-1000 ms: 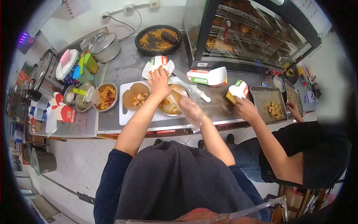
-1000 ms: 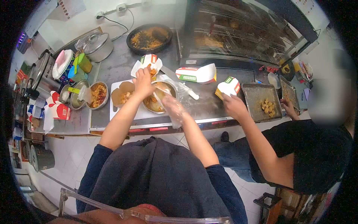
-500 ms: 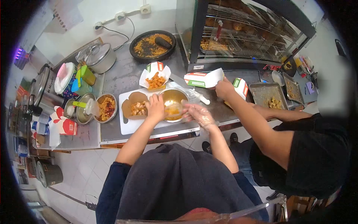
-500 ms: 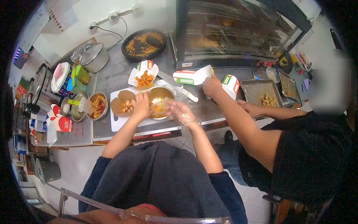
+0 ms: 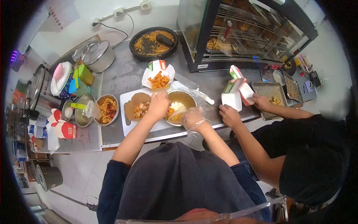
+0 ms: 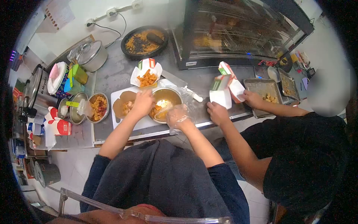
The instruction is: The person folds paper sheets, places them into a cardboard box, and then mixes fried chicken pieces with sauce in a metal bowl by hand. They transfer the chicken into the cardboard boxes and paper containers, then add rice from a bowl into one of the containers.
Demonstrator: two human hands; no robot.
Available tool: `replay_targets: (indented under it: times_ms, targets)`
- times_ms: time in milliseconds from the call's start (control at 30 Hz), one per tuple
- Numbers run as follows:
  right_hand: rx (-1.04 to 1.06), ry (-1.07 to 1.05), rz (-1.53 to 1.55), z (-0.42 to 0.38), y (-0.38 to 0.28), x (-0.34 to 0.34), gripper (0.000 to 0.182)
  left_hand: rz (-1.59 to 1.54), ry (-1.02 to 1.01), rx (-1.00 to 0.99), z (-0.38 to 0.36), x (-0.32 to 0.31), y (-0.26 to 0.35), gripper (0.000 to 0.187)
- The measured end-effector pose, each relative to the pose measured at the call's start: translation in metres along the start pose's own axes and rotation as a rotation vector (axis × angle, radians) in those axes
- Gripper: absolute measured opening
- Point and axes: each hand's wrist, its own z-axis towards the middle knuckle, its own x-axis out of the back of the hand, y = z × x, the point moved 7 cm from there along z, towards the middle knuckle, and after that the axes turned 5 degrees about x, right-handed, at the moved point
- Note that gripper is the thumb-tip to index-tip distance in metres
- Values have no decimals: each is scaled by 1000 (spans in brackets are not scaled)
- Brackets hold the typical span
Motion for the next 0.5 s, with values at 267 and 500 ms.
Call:
replay_targets:
  times_ms: [267, 500]
  targets:
    - [-4, 163, 57, -18, 3, 19, 16, 384, -99, -390, 22, -56, 25, 13]
    - [5, 122, 107, -18, 3, 14, 18, 472, -134, -502, 22, -60, 34, 14]
